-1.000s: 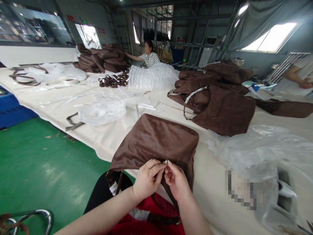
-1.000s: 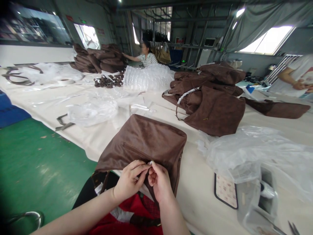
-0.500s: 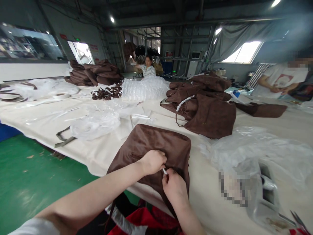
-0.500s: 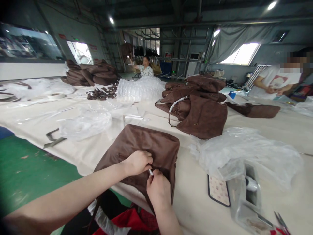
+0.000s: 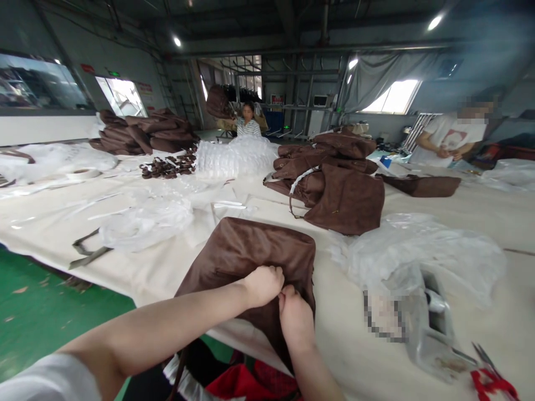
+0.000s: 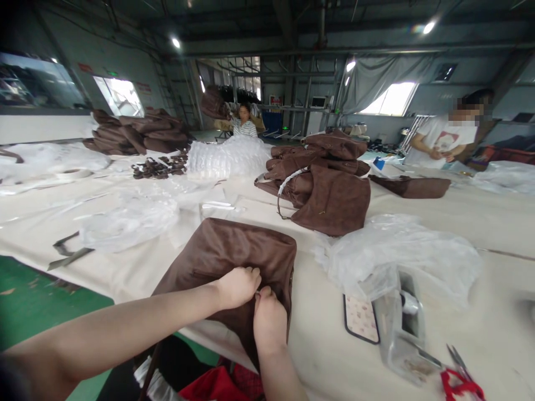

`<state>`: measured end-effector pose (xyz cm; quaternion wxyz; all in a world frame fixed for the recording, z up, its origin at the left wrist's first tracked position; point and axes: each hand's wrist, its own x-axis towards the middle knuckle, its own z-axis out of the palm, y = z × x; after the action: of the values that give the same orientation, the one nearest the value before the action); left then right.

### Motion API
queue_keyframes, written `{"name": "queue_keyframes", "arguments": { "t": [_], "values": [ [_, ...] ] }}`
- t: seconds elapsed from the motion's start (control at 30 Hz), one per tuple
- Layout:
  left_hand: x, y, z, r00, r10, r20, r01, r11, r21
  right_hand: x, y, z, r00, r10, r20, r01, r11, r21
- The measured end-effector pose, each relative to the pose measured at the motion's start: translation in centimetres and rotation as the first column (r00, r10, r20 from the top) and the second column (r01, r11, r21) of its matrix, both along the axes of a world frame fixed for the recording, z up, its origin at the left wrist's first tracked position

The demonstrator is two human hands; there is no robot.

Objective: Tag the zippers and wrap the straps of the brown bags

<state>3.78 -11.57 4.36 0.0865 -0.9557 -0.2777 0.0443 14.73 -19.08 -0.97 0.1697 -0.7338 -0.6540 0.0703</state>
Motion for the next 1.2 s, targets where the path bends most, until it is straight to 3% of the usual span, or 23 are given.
{"name": "queue_keyframes", "arguments": {
  "t": [0.27,0.4,0.77,0.9,0.97,1.03,1.13,1.2],
  "values": [
    [-2.0,0.5,0.1,0.989,0.029,0.148,-0.016,0.996,-0.092,-0.1,0.7,0.1,0.999,-0.032,0.043,0.032,0.999,-0.003],
    [-1.8,0.8,0.2,0.978,0.103,0.18,-0.072,0.983,-0.171,0.1,0.3,0.0,0.999,-0.019,0.036,0.019,1.0,0.006],
    [-0.1,-0.3,-0.5,0.922,0.298,0.247,-0.262,0.95,-0.17,-0.9,-1.5,-0.3,0.997,0.052,0.062,-0.054,0.998,0.036],
    [-2.8,-0.7,0.6,0.903,0.209,0.376,-0.17,0.976,-0.135,-0.2,-1.2,-0.3,0.996,0.075,-0.045,-0.07,0.993,0.092],
    [-5.2,-0.8,0.5,0.854,0.216,0.473,-0.24,0.971,-0.01,0.3,-0.8,0.0,0.986,0.138,-0.098,-0.122,0.98,0.156],
    [-7.3,-0.7,-0.4,0.814,0.276,0.511,-0.37,0.925,0.091,0.6,-0.1,0.5,0.972,0.225,-0.074,-0.208,0.96,0.187],
    [-8.9,-0.4,-2.3,0.815,0.323,0.481,-0.432,0.892,0.131,0.6,1.2,1.4,0.925,0.361,0.116,-0.373,0.921,0.11],
    [-9.1,-0.2,-3.3,0.821,0.326,0.469,-0.431,0.893,0.132,0.4,2.0,1.9,0.849,0.443,0.286,-0.465,0.885,0.009]
  ]
}}
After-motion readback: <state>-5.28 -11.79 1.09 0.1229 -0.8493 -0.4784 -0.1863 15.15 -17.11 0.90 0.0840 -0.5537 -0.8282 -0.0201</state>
